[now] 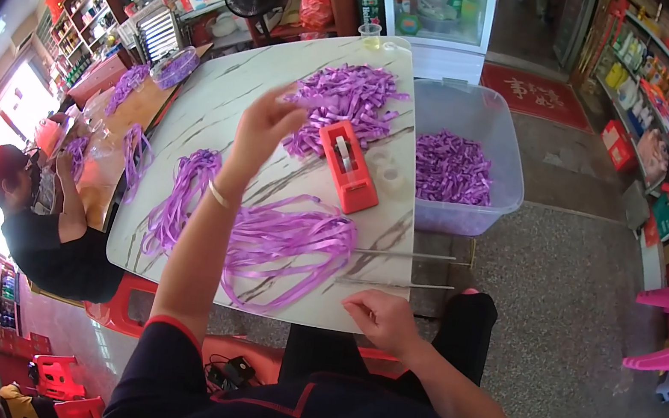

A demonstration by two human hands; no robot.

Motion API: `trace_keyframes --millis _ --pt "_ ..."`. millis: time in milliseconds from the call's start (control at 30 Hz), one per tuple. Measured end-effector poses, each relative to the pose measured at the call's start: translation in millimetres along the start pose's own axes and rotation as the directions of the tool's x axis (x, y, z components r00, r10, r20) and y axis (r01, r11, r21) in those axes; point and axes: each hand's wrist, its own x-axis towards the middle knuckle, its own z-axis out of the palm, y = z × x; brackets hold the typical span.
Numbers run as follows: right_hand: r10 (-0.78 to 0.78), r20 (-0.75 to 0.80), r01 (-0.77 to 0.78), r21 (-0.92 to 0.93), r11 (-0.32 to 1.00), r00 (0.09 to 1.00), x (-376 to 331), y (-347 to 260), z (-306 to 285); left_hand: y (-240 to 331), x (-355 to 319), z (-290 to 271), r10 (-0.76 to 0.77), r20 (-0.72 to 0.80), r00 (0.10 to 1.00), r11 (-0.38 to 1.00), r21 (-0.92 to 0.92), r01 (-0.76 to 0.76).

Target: The person wraps purple ribbon around a metal frame, cuts it using a tape dispenser, and slides the resulting loops off the frame. They then tie a knot in each ribbon loop by hand and place the finished pieces into a plastic bin.

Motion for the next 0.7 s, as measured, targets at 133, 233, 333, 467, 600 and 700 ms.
trace_keyframes --millis 133,233,333,467,600,700 --pt "0.023 0.006 -0.023 -0.077 0.997 1.000 3 -6 6 -15 9 -10 0.112 -0.016 0.994 0.970 0.220 -0.106" --pt "-0.056 0.011 0.057 -0.203 0.978 0.998 4 -2 4 -18 -22 -9 -0.023 0.210 0.977 0.924 0.378 -0.059" --pt "-0.125 -0.001 0.121 -0.231 0.965 0.992 4 -1 6 -19 -63 -19 -0.070 0.181 0.981 0.910 0.414 -0.012" --pt "-0.153 -0.022 0.141 -0.280 0.950 0.988 1 0 12 -20 -121 -33 -0.237 0.097 0.967 0.883 0.436 0.172" --pt "-0.218 -0.044 0.187 -0.370 0.910 0.975 -4 4 17 -10 -142 -32 -0.208 0.104 0.973 0.866 0.482 0.134" --pt "-0.234 -0.059 0.198 -0.366 0.909 0.970 -5 2 16 7 -139 -23 -0.194 0.133 0.972 0.864 0.493 0.105"
